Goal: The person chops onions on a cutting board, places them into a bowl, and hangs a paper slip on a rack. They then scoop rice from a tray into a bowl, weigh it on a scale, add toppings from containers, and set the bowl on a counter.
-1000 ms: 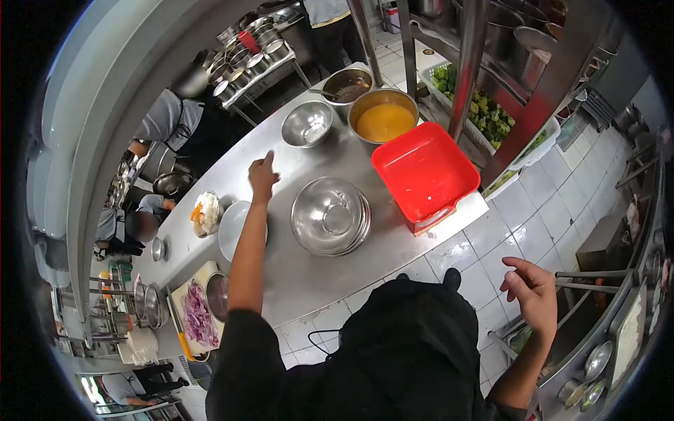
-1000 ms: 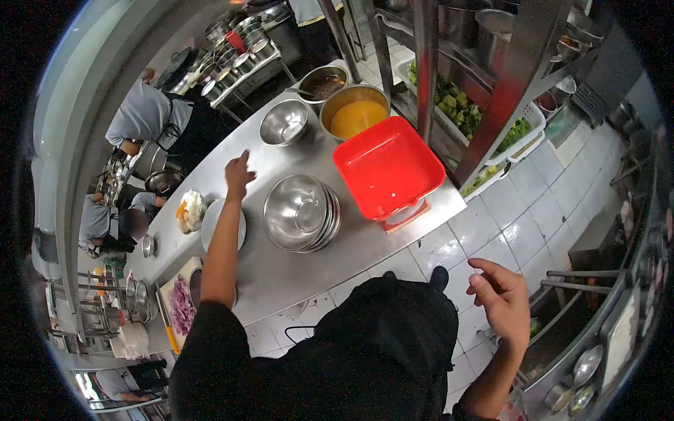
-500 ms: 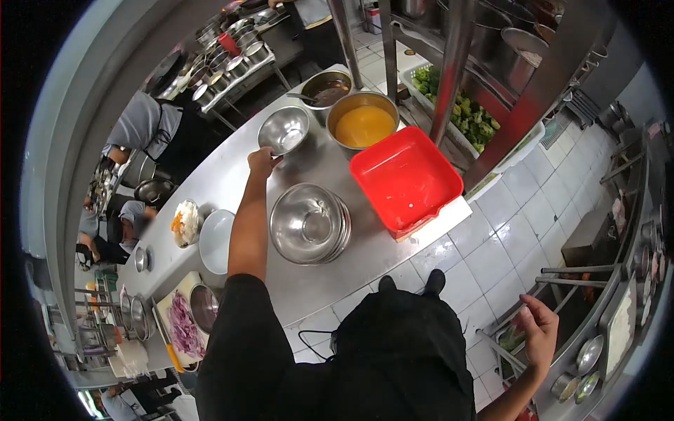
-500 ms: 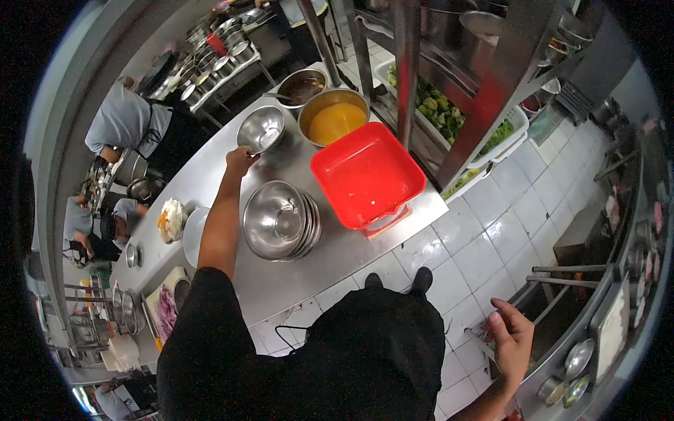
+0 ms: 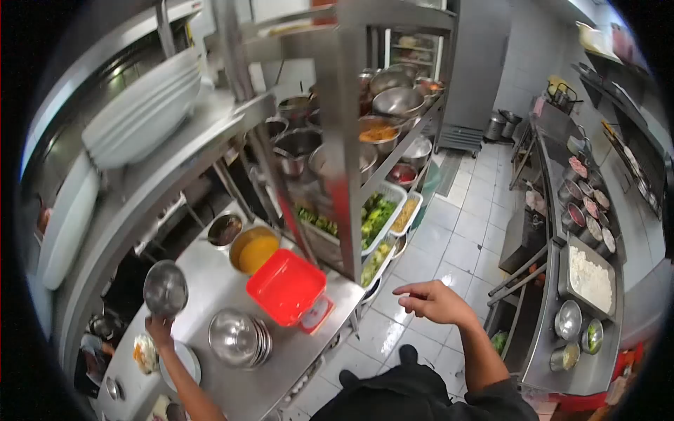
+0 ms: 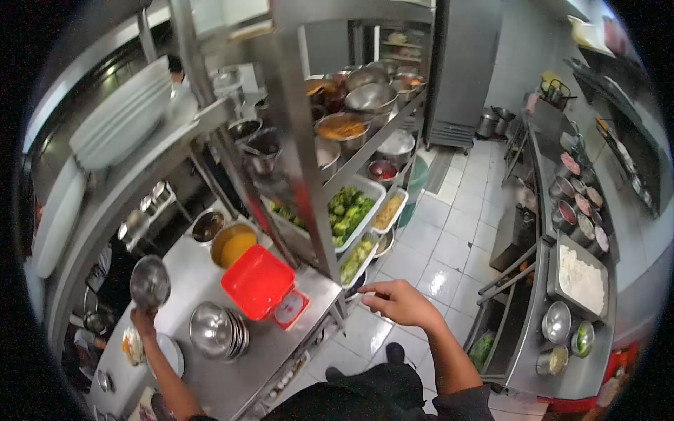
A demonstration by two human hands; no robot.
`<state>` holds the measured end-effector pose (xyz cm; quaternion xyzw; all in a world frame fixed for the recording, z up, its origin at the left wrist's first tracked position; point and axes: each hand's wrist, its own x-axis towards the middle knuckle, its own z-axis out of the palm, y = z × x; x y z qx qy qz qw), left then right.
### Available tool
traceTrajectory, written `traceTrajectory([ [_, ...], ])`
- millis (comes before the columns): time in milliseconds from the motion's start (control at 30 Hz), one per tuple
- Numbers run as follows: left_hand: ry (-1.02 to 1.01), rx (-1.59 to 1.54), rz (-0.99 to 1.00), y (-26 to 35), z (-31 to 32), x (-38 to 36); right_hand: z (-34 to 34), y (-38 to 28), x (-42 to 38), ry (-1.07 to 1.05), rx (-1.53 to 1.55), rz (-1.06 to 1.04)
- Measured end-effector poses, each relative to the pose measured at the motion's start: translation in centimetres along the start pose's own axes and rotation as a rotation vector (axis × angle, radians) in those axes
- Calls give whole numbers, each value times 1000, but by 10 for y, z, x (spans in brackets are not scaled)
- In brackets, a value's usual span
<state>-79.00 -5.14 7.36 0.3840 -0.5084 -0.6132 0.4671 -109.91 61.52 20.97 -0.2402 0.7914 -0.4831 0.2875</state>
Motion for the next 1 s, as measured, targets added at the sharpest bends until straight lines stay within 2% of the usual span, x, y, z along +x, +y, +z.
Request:
traceTrajectory([
  [33, 90, -26, -1, 26, 7, -29, -16, -8, 8, -1, 2, -37],
  [100, 17, -50, 69, 51, 0, -79, -58, -22, 12, 71, -41, -125],
  [133, 126, 41, 91, 67, 9, -110, -82, -30, 14, 120, -69, -170],
  [200, 126, 92, 175, 106, 54, -188, -140, -39, 19, 234, -151, -259],
  [300, -89, 244, 83, 134, 63, -255, -240, -56, 32, 404, -215, -400],
  [367, -5, 203, 161, 152, 135, -319, -308, -90, 49, 475, -177, -386],
  [400, 42, 193, 197, 158, 164, -347, -342, -105, 63, 450, -77, -407],
  [500, -5, 225, 224, 146, 204, -392, -432, -144, 116, 321, 187, -532],
  [533, 18, 174, 179, 144, 238, -412, -458, -159, 135, 345, 153, -544],
  [633, -101, 107, 80, 143, 336, -466, -511, -214, 189, 444, 3, -646],
  [700, -79, 77, -52, 125, 389, -482, -537, -251, 230, 610, -263, -748],
  [767, -189, -67, -185, 113, 430, -497, -558, -282, 279, 945, -582, -774],
  [833, -270, -39, -225, 92, 477, -499, -559, -305, 310, 869, -543, -718],
  [900, -274, -123, -150, 65, 527, -494, -561, -323, 337, 774, -551, -698],
  [933, -305, -65, -129, 57, 545, -488, -571, -332, 363, 728, -582, -705],
  [1000, -331, -131, -143, 52, 578, -476, -575, -343, 374, 604, -895, -718],
])
